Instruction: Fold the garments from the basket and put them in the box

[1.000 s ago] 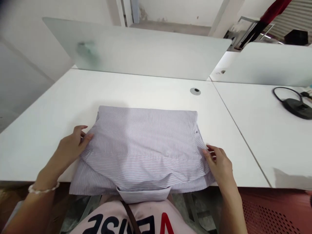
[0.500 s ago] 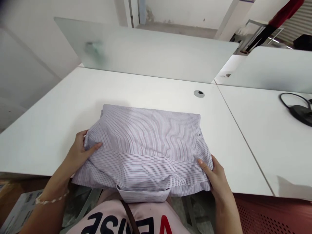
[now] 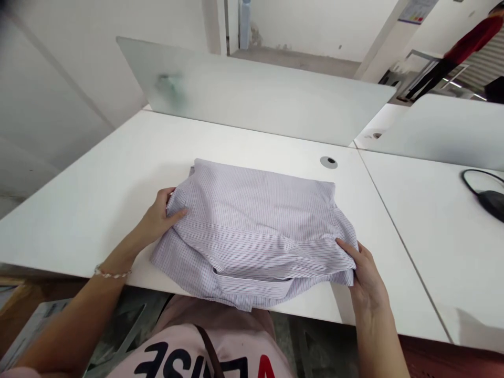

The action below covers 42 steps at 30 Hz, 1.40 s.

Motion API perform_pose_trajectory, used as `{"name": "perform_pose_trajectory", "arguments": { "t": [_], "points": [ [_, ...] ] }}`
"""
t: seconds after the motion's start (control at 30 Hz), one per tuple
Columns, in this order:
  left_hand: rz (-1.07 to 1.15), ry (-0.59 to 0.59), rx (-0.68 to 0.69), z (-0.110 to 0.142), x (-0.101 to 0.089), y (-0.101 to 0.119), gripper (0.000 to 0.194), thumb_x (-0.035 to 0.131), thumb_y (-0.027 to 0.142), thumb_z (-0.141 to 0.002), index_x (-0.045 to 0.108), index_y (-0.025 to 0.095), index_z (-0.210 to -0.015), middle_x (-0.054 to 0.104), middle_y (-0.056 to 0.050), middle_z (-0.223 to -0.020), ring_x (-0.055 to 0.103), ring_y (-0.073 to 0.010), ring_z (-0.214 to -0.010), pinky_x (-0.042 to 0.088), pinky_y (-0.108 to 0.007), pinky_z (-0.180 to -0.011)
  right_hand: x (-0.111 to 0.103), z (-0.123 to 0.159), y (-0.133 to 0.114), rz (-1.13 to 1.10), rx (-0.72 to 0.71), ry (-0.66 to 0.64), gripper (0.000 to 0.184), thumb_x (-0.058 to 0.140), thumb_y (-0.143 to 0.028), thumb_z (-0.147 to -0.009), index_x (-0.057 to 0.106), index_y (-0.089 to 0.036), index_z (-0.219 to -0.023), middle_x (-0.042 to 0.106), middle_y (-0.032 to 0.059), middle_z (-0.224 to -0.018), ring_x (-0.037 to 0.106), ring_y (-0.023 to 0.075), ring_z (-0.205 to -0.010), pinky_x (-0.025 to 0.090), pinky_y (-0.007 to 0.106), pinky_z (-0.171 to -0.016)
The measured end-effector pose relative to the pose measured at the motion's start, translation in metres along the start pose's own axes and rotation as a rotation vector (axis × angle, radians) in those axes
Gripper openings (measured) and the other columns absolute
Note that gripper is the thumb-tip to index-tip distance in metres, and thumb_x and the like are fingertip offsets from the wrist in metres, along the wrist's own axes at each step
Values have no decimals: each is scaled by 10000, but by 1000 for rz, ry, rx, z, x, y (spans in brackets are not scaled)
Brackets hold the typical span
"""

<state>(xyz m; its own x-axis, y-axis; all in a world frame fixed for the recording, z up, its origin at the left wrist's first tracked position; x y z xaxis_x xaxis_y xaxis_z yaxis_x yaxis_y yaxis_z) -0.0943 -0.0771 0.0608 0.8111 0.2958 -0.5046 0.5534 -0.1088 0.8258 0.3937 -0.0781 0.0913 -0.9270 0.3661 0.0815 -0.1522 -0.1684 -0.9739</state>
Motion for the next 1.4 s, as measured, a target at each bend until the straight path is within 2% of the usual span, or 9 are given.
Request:
{"name": "perform_pose_trajectory", "arguments": {
  "t": [0.23, 0.4, 0.53, 0.7, 0.87, 0.97, 1.07, 1.23, 1.4],
  "points": [
    [170, 20, -116, 36, 4, -20, 758, 646, 580, -859, 303, 224, -1432, 571, -195, -1386, 650, -345, -1183, 554, -562, -954, -1, 10, 19, -190, 140, 103, 304, 811, -279, -636, 733, -224, -925, 758, 31, -1010, 726, 191, -780, 622, 222, -595],
    [243, 105, -41, 42, 16, -22, 689, 664, 504, -859, 333, 218, -1392, 580, -189, -1393, 596, -338, -1286, 498, -576, -1047, 24, 25, -14, -19, -26, 35, 451, 888, -300, -548, 741, -183, -958, 752, 74, -968, 722, 230, -784, 619, 251, -618],
    [282, 117, -14, 41, 22, -20, 642, 640, 437, -878, 328, 217, -1394, 586, -180, -1384, 605, -318, -1281, 495, -564, -1058, 83, 50, -54, 72, -247, -86, 383, 900, -324, -572, 728, -175, -880, 730, 60, -862, 681, 183, -696, 569, 223, -569],
    [336, 87, -17, 41, 22, -21, 620, 618, 411, -902, 312, 208, -1402, 603, -177, -1360, 618, -293, -1261, 502, -538, -1055, 183, 80, -70, 163, -415, -465, 386, 836, -340, -674, 668, -175, -980, 688, 26, -838, 637, 168, -688, 532, 250, -578],
    [354, 67, -23, 45, 22, -17, 586, 589, 405, -929, 302, 219, -1405, 614, -172, -1340, 630, -289, -1233, 518, -526, -1022, 270, 93, -22, 363, -620, -916, 437, 675, -385, -847, 602, -142, -1204, 680, 97, -1125, 637, 247, -1004, 536, 433, -938],
    [378, 72, 9, 49, 19, -12, 564, 543, 399, -954, 292, 213, -1424, 612, -171, -1343, 628, -277, -1227, 502, -514, -1043, 299, 94, 23, 544, -571, -1122, 615, 686, -431, -874, 519, -145, -1392, 597, 148, -1323, 576, 272, -1181, 453, 490, -1080],
    [394, 116, -13, 52, 15, -7, 496, 438, 411, -998, 302, 218, -1434, 572, -159, -1401, 595, -256, -1273, 478, -482, -1077, 300, 95, 48, 575, -418, -1208, 732, 707, -534, -865, 480, -159, -1452, 553, 170, -1378, 571, 272, -1205, 487, 481, -1048],
    [298, 189, -64, 54, 7, -1, 509, 328, 552, -1027, 387, 208, -1398, 466, -156, -1507, 478, -268, -1395, 395, -461, -1158, 263, 108, 34, 496, -234, -1427, 668, 652, -575, -911, 515, -177, -1430, 647, 120, -1213, 657, 208, -1059, 544, 402, -967],
    [408, 59, -62, 55, 9, 2, 715, 491, 634, -947, 257, 206, -1469, 545, -186, -1417, 575, -293, -1284, 492, -473, -1053, 222, 117, 10, 635, -594, -1405, 498, 574, -467, -996, 531, -191, -1408, 676, 76, -1095, 659, 165, -973, 555, 354, -905]
  ]
}}
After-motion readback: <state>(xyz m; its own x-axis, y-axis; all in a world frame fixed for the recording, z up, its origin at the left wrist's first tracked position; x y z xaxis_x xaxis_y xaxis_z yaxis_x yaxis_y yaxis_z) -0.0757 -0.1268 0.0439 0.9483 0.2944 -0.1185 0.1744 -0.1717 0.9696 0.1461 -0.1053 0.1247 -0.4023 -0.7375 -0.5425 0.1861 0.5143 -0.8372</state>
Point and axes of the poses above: each hand's wrist, its own z-axis away from the middle knuckle, its own x-axis out of the palm, y = z × x, the point moved 2 cm from there along -z, towards the middle knuckle
